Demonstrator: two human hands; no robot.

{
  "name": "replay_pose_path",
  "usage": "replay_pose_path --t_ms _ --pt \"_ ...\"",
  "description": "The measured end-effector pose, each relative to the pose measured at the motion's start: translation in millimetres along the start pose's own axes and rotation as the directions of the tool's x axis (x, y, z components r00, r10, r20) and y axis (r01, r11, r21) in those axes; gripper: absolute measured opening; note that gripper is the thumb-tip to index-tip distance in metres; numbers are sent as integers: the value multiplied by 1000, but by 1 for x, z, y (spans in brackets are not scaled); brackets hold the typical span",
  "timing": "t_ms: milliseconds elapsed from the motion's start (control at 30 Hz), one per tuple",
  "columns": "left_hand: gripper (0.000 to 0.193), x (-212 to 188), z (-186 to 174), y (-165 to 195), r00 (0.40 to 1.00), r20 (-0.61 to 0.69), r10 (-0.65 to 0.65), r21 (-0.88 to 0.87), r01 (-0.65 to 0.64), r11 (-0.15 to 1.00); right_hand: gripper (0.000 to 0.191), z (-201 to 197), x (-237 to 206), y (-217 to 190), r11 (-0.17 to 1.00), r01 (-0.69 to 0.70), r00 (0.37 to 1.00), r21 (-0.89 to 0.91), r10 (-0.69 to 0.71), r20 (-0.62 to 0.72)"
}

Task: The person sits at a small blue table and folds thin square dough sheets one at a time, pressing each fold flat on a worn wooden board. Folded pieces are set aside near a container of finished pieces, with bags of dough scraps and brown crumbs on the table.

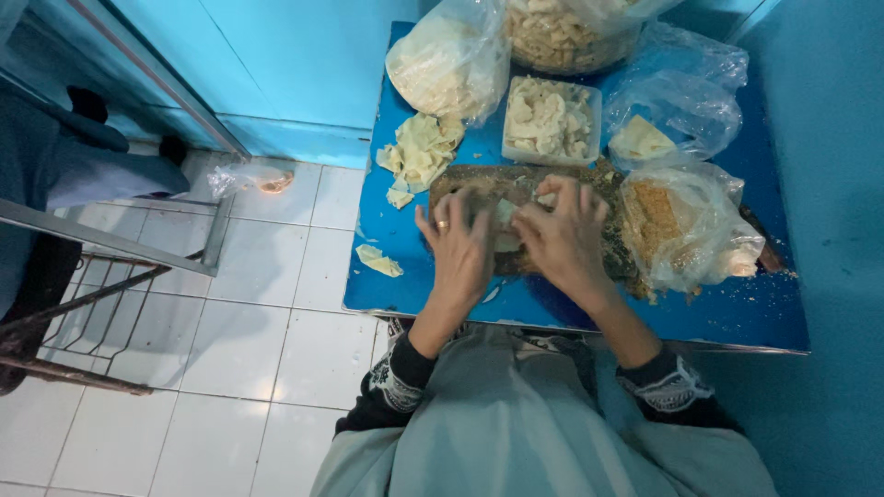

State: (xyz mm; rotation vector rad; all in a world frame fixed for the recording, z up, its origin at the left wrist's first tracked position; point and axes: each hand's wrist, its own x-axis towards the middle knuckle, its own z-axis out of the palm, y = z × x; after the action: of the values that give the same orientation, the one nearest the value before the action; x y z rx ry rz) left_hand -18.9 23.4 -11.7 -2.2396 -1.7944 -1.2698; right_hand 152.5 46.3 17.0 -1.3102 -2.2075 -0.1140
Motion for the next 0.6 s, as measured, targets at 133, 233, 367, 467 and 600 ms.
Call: replay_pose_path --t_ms 133,233,367,467,600 --pt "48 -4 -12 0 998 -38 -45 -5 44 999 16 9 13 4 990 58 996 -132 -48 76" --pt "40 -7 -19 1 998 -34 -53 17 54 998 24 22 23 8 972 95 991 -217 -72 113" --pt "34 -11 -22 3 994 -26 -104 47 105 993 27 30 36 13 968 86 993 -235 -65 96" --pt "37 -14 -23 2 992 -14 -123 48 123 991 31 22 49 23 992 -44 990 -120 60 125" --pt "38 -13 -19 1 991 -28 -130 62 132 989 32 3 51 37 989 -63 973 136 31 230"
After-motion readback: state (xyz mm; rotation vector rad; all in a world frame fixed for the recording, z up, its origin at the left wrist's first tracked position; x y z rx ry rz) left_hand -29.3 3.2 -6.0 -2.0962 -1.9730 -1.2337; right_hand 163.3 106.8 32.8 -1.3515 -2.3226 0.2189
